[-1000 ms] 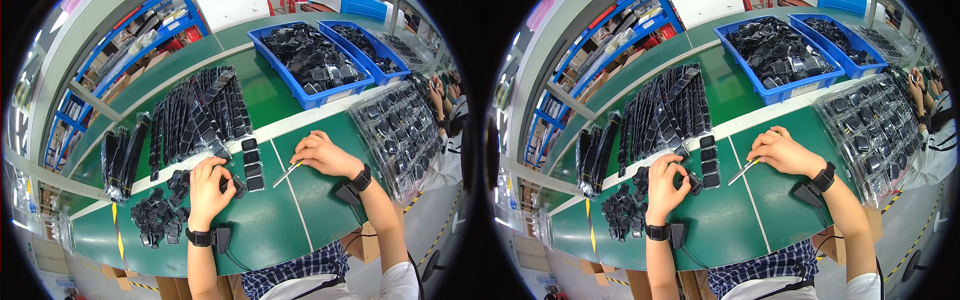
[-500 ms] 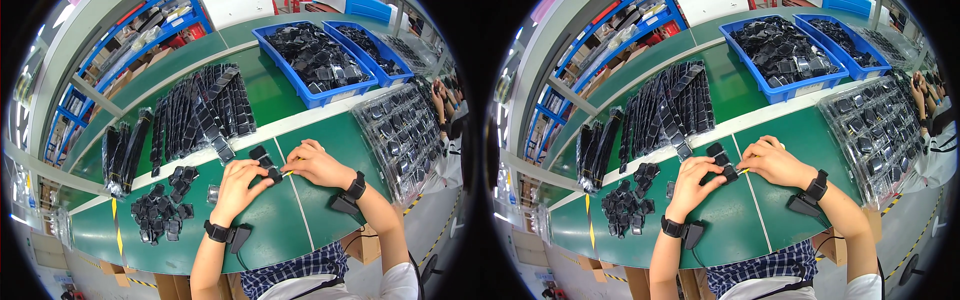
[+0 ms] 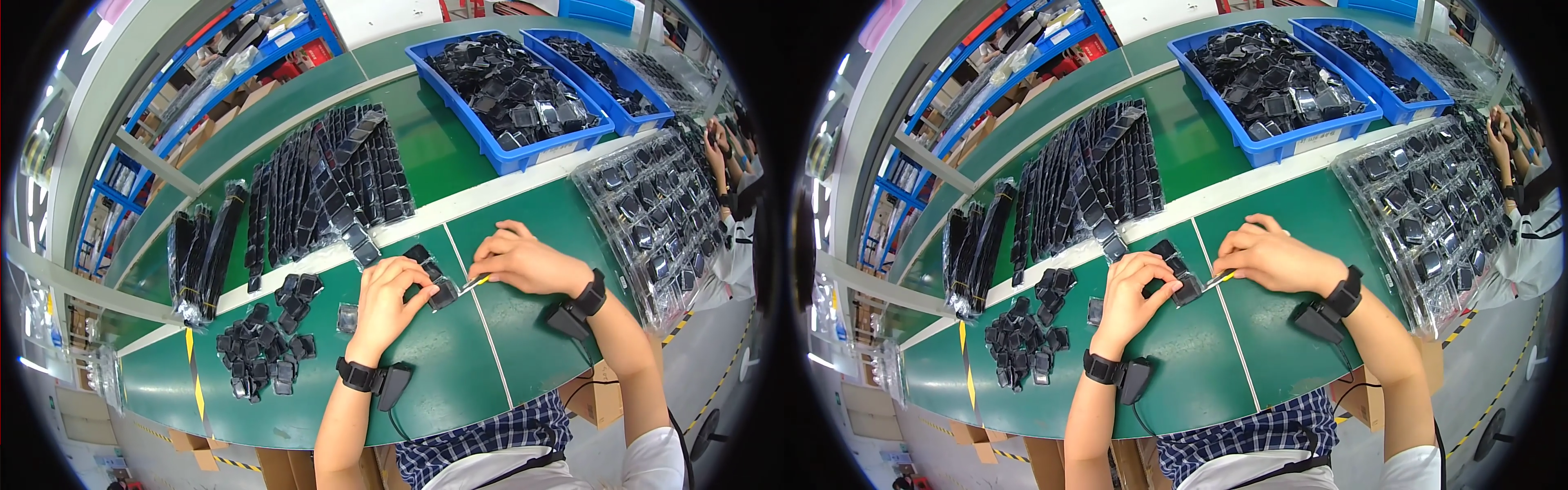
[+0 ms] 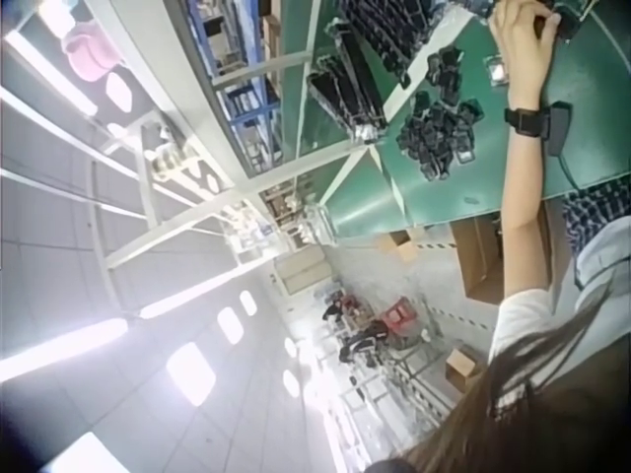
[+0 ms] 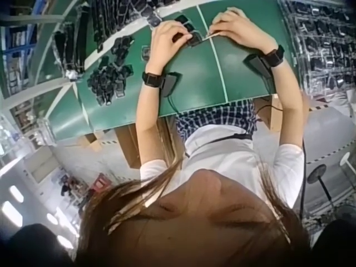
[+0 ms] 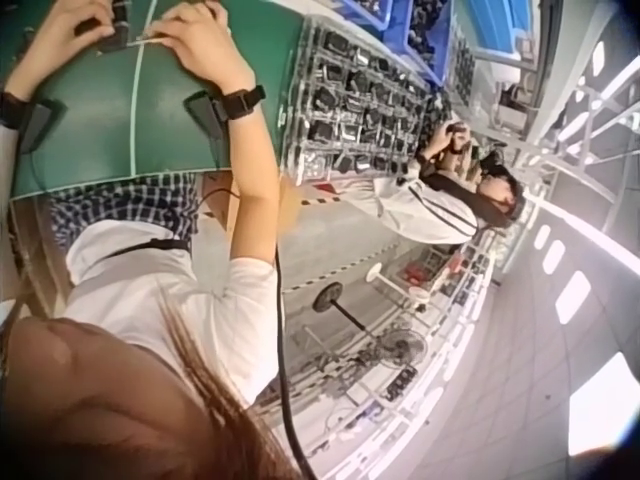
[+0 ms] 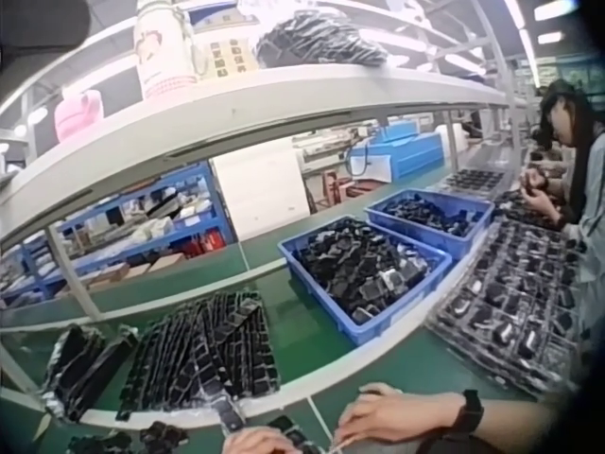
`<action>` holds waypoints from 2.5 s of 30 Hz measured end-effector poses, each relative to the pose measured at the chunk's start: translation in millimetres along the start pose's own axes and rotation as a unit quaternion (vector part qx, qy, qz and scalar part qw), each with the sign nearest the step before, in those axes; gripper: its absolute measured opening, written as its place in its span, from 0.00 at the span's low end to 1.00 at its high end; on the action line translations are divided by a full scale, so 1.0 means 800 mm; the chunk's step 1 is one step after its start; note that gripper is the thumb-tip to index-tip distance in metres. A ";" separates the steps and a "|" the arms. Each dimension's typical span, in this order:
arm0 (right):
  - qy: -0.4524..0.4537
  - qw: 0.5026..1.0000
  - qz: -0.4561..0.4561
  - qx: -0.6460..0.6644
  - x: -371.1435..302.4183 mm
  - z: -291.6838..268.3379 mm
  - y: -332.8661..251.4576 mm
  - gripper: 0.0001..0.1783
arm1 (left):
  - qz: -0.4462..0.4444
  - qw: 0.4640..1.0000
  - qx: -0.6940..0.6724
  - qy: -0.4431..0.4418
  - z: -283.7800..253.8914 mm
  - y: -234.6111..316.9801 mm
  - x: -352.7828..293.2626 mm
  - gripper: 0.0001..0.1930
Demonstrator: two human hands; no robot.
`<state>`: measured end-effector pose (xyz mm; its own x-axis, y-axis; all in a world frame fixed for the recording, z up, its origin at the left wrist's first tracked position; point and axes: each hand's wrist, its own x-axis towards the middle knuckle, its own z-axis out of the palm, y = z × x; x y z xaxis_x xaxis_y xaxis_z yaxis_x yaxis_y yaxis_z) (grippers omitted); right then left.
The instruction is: The person separates small black components from a plastic strip using a utility knife, handling them one at a time. After each cut, they place the detached components into a pile on the green work surface.
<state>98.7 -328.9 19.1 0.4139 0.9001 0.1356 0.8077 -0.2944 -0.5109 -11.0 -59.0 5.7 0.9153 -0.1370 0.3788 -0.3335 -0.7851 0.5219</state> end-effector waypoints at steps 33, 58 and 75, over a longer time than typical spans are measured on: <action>0.036 0.999 0.016 0.018 -0.008 -0.019 0.014 0.14 | -0.030 0.999 0.033 0.027 -0.056 -0.029 -0.018 0.09; 0.058 0.998 0.001 -0.008 0.009 0.022 -0.014 0.17 | -0.009 1.000 -0.001 0.023 0.004 -0.010 -0.002 0.07; 0.037 0.999 0.001 -0.005 0.023 0.021 0.001 0.15 | -0.025 0.999 -0.039 -0.007 -0.003 -0.016 0.000 0.07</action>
<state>99.6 -307.3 7.1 0.4450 0.8735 0.1975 0.8106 -0.2992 -0.5034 -7.0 -47.7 0.7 0.9342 -0.1068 0.3404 -0.3029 -0.7416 0.5985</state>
